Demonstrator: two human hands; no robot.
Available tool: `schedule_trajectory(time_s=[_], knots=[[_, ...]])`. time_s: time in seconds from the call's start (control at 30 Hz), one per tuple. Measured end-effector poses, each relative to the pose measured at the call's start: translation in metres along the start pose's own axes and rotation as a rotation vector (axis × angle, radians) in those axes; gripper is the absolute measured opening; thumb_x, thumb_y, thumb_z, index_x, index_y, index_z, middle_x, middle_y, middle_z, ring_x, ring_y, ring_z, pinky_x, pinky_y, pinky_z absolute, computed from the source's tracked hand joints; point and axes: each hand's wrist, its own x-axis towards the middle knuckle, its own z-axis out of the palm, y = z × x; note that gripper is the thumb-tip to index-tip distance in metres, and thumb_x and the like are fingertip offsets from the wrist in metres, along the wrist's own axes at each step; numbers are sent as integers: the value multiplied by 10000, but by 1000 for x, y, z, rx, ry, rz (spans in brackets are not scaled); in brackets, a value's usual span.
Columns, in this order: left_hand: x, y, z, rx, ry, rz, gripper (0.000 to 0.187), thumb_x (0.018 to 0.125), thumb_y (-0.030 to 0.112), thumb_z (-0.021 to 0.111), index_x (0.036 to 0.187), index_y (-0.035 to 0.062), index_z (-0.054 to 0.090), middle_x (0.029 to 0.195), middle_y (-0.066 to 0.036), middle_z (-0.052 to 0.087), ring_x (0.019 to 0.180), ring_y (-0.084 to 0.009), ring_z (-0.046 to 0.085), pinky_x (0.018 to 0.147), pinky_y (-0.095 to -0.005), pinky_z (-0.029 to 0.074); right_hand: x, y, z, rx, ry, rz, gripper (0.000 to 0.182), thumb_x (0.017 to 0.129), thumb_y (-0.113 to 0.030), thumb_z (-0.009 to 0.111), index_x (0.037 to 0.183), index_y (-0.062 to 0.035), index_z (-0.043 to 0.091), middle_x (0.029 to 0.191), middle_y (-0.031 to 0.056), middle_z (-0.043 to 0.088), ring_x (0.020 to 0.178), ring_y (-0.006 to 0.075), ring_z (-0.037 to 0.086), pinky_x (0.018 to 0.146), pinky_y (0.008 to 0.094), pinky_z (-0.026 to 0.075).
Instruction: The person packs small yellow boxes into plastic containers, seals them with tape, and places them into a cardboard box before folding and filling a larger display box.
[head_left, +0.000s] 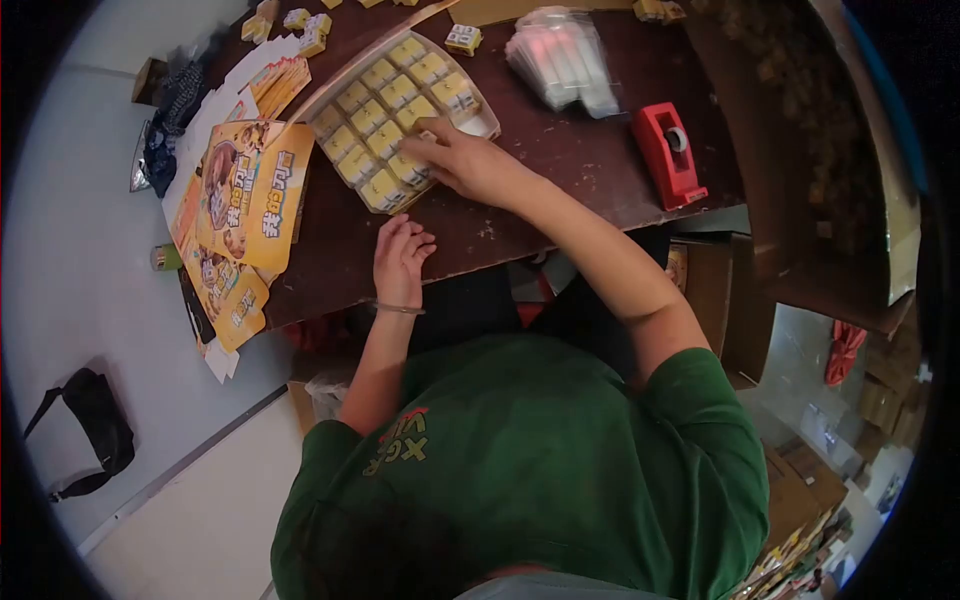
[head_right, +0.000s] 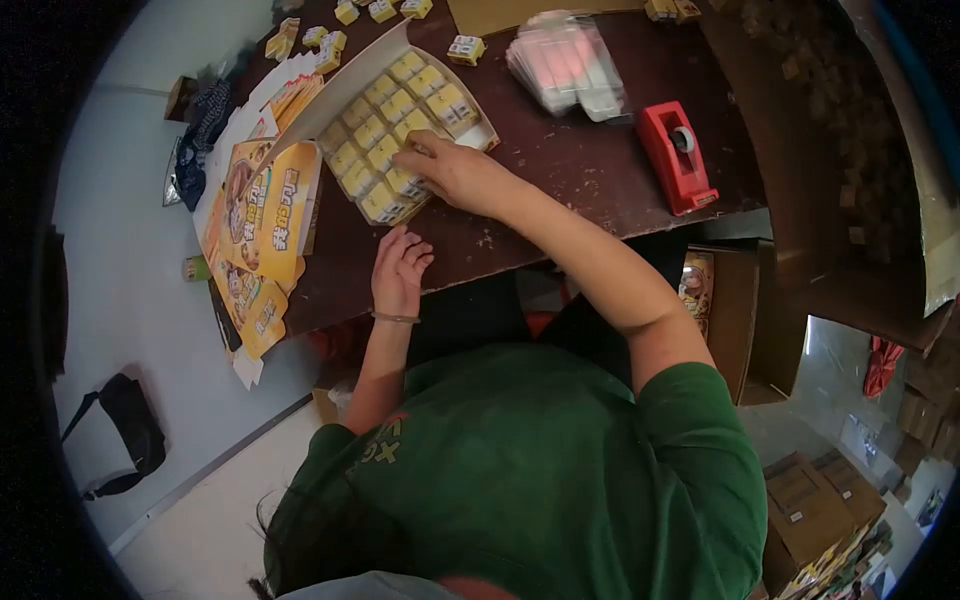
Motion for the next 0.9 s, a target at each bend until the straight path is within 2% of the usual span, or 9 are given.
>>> schedule_trajectory(time_s=[0.17, 0.27, 0.43, 0.53, 0.63, 0.73, 0.77, 0.87, 0.9], knots=[[7, 18, -19, 155, 182, 259, 217, 973, 119, 565, 1184, 80, 534, 1073, -36, 557, 955, -140, 570, 805, -290, 473, -15, -12, 12, -74, 282, 219, 486, 766, 38, 627, 1232, -89, 577, 1251, 143, 545, 1105, 351, 571, 916, 441, 476], [23, 10, -26, 233, 114, 220, 218, 969, 130, 574, 1174, 75, 524, 1074, -37, 549, 973, -147, 570, 829, -299, 465, -27, -5, 35, -373, 124, 244, 366, 761, -9, 646, 1120, -81, 659, 1103, 105, 649, 1069, 278, 579, 1011, 434, 360], [14, 1, -28, 329, 75, 270, 175, 967, 110, 565, 1129, 68, 514, 1010, -41, 540, 916, -141, 576, 798, -283, 463, -23, 5, -45, -201, 385, 275, 225, 778, -127, 687, 994, -68, 699, 1025, 118, 683, 967, 325, 615, 840, 425, 476], [-1, -4, -21, 432, -8, 220, 125, 995, 158, 546, 1072, 59, 540, 955, -29, 553, 879, -128, 568, 770, -273, 462, -27, 77, -112, -848, 765, 516, 522, 777, -380, 774, 1071, 23, 617, 1045, 216, 648, 972, 380, 600, 837, 451, 491], [-15, -11, 9, 464, -151, 141, 86, 992, 135, 539, 994, 54, 567, 878, -18, 569, 815, -109, 557, 745, -264, 451, -32, 113, -142, -360, 386, 1061, 505, 793, -398, 764, 1042, 9, 599, 1033, 225, 663, 975, 375, 636, 821, 444, 507], [-17, -21, 42, 542, -347, 139, 112, 979, 131, 559, 1025, 32, 589, 936, -17, 602, 892, -112, 581, 813, -252, 460, -40, 116, -139, -676, 745, 672, 407, 813, -326, 760, 1011, -13, 591, 960, 214, 672, 927, 387, 651, 767, 472, 507], [-15, -23, 52, 535, -384, 147, 115, 977, 131, 563, 1029, 30, 587, 942, -13, 606, 902, -113, 582, 829, -249, 460, -42, 115, -139, -641, 820, 591, 255, 878, -233, 707, 985, -34, 590, 843, 127, 664, 756, 272, 657, 641, 396, 501], [-7, -5, 89, 429, -605, 185, 484, 998, 312, 533, 1375, 18, 463, 1312, -104, 542, 1235, -214, 504, 1028, -355, 400, -57, 72, -127, 284, 835, 606, 149, 931, -174, 646, 973, -47, 582, 770, 15, 597, 652, 107, 557, 560, 270, 440], [2, -2, 94, 360, -709, 142, 652, 996, 336, 516, 1516, 32, 267, 1504, -125, 362, 1399, -238, 337, 1128, -402, 285, -68, 40, -115, 448, 708, 656, 117, 936, -146, 626, 952, -38, 585, 742, -3, 567, 665, 72, 518, 587, 248, 426]])
